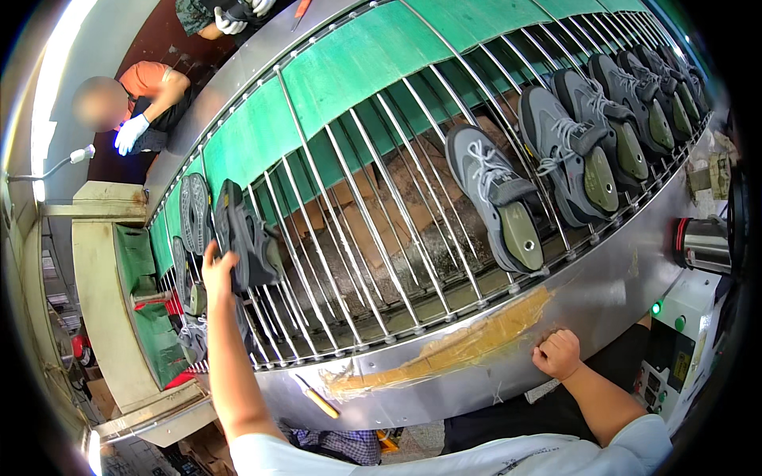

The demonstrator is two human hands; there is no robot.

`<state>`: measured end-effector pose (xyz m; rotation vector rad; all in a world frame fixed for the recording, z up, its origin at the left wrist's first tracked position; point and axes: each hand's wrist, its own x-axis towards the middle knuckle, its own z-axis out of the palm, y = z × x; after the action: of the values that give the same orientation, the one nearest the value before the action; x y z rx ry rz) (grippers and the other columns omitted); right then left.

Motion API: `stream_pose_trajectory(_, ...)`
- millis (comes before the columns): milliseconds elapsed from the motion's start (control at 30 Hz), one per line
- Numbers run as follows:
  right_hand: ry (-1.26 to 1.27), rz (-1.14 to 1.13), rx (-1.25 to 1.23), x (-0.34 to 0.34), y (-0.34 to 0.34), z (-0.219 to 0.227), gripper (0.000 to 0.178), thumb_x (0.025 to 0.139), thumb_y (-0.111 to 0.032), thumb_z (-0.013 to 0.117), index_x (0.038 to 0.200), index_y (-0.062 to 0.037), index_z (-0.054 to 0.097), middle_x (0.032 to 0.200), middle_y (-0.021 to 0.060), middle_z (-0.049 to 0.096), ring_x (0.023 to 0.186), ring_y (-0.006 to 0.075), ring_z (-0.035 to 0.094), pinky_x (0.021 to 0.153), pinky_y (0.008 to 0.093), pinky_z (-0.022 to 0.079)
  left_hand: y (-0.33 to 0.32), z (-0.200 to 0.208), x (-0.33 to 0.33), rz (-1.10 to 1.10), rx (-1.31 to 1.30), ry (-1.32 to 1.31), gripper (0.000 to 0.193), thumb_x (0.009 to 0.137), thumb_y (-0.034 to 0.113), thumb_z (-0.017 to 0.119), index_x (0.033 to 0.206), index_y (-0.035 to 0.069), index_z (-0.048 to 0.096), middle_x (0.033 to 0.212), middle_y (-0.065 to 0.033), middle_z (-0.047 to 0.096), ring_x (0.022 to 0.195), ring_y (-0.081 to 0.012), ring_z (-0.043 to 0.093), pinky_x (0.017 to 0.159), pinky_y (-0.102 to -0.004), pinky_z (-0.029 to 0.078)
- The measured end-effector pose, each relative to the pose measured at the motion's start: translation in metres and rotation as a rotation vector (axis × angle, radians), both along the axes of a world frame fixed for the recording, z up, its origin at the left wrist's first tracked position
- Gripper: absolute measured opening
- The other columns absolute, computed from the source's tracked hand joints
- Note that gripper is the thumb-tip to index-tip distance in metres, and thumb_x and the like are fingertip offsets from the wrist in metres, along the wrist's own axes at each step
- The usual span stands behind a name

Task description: The person takes shoes from a conveyor belt, places them into a machine to press the soles, operates the machine using buttons, and places the shoes back onto the belt.

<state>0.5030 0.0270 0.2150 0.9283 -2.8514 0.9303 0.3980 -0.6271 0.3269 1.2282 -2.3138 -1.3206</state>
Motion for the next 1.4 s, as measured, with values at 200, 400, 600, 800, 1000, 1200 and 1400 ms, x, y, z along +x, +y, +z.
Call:
stream_pose_trajectory(200,0.031,-0.026,-0.080,0.002,0.005,0.001,0.021,0.061,-0.010,0.068,0.057,-0.0117,0.047,0.060,0.0034,0.046,0.057,0.0229,0.049,0.053,0.0343,0.041,0.219,-0.029,0.155,0.203,0.988,0.776,0.072,0.068,0.034,0.064,0.131,0.005,0.046,0.126,-0.0170,0.053,0.111,-0.0314,0.055,0.094,-0.0463,0.048)
stream_pose_trajectory(400,-0.023,-0.036,-0.126,0.015,0.013,0.004,0.018,0.059,-0.011,0.070,0.061,-0.0118,0.052,0.067,0.0036,0.053,0.064,0.0244,0.054,0.060,0.0338,0.045,0.425,-0.066,0.230,-0.038,1.503,0.715,0.072,0.070,0.039,0.061,0.131,0.004,0.043,0.128,-0.0179,0.051,0.107,-0.0339,0.054,0.086,-0.0461,0.048)
stream_pose_trajectory(600,-1.304,0.138,-1.214,0.100,0.104,0.009,0.029,0.090,-0.015,0.060,0.117,-0.0062,0.055,0.100,0.0046,0.060,0.095,0.0125,0.056,0.080,0.0250,0.045,0.556,-0.026,0.301,-0.211,1.889,0.403,0.069,0.076,0.042,0.056,0.131,0.002,0.042,0.128,-0.0180,0.051,0.099,-0.0354,0.055,0.078,-0.0444,0.048)
stream_pose_trajectory(800,-1.028,0.395,-1.736,0.185,0.210,0.077,0.076,0.081,-0.035,0.069,0.141,-0.0029,0.033,0.139,0.0102,0.043,0.127,0.0225,0.042,0.106,0.0367,0.032,0.675,0.050,0.323,-0.486,2.239,-0.153,0.066,0.082,0.045,0.051,0.130,0.001,0.042,0.128,-0.0181,0.050,0.092,-0.0370,0.056,0.070,-0.0428,0.047)
stream_pose_trajectory(1000,-0.739,0.010,-2.117,0.226,0.329,0.109,0.090,0.079,-0.066,0.054,0.143,-0.0065,0.030,0.143,0.0153,0.037,0.127,0.0275,0.043,0.101,0.0401,0.041,0.833,0.004,0.305,-1.158,2.120,-0.614,0.056,0.088,0.045,0.047,0.125,0.003,0.048,0.115,-0.0186,0.058,0.088,-0.0343,0.060,0.073,-0.0420,0.049)
stream_pose_trajectory(1200,-0.068,-0.666,-2.118,0.325,0.501,0.175,0.064,0.083,-0.048,0.049,0.131,-0.0059,0.047,0.124,0.0147,0.056,0.113,0.0302,0.055,0.100,0.0426,0.042,0.860,-0.042,0.260,-1.370,0.934,-0.205,0.012,0.087,0.009,0.059,0.093,0.002,0.066,0.083,-0.0066,0.066,0.077,-0.0160,0.063,0.071,-0.0291,0.051)
stream_pose_trajectory(1400,0.410,-1.499,-1.202,0.410,0.678,0.240,0.087,0.071,-0.029,0.069,0.145,-0.0114,0.028,0.137,0.0155,0.044,0.112,0.0287,0.053,0.093,0.0378,0.043,0.751,-0.117,0.135,-1.263,-0.173,0.392,0.011,0.083,0.008,0.056,0.080,0.000,0.062,0.066,-0.0057,0.060,0.061,-0.0152,0.056,0.057,-0.0308,0.045)
